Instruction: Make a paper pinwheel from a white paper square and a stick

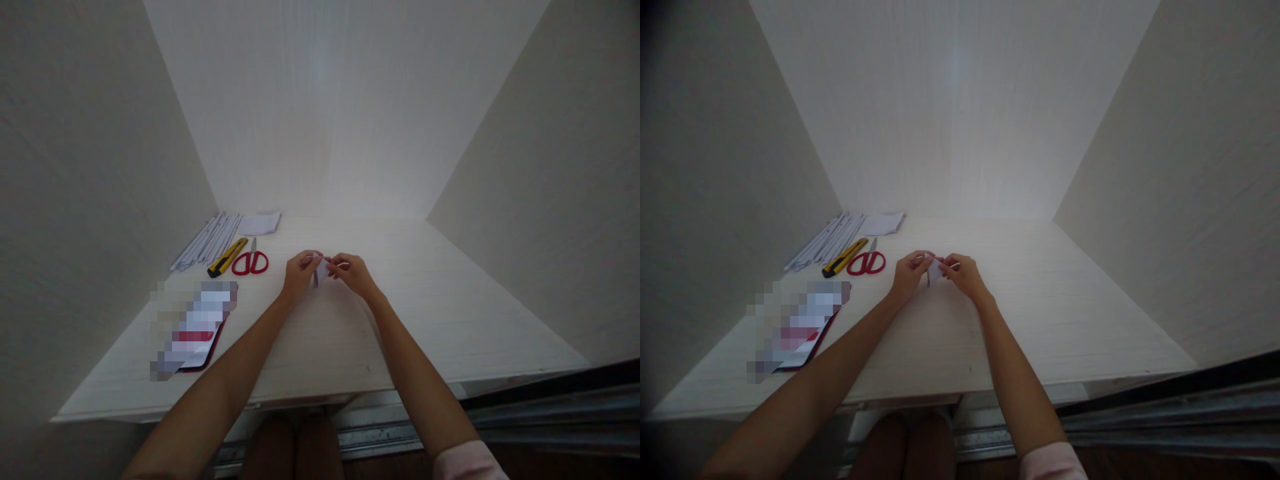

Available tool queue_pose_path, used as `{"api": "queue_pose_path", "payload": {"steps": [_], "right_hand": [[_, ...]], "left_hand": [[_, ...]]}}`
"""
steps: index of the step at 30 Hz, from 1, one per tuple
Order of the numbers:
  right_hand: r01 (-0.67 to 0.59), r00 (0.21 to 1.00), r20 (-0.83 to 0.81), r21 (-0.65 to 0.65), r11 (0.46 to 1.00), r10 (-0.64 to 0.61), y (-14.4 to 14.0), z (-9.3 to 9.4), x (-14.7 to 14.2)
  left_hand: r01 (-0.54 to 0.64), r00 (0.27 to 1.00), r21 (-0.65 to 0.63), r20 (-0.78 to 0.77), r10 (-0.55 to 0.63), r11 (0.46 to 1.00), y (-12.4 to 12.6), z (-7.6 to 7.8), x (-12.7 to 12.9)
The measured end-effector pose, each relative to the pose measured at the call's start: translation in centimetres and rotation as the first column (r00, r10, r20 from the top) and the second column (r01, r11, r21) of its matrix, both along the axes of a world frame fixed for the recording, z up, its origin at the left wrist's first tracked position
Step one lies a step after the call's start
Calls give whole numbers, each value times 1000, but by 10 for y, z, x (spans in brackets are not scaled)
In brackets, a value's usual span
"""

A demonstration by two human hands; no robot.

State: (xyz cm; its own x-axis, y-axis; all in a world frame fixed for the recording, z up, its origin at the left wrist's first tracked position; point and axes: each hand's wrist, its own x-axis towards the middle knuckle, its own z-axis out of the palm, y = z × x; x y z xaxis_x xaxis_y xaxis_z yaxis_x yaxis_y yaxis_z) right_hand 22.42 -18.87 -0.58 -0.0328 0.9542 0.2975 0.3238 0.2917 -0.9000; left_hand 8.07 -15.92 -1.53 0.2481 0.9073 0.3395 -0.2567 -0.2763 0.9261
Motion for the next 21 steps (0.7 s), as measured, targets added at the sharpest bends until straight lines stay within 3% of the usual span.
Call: {"api": "queue_pose_path", "payload": {"steps": [6,14,21], "right_hand": [[11,979,-205,60,998,1,4,-1,-3],[90,996,-42,136,987,-85,1,4,0],[108,994,-33,153,982,-104,2,2,0]], "left_hand": [[-19,988,-70,152,30,997,-7,6,2],[-9,981,-126,190,34,992,-7,7,2],[-11,979,-148,199,41,989,-6,7,4]]}}
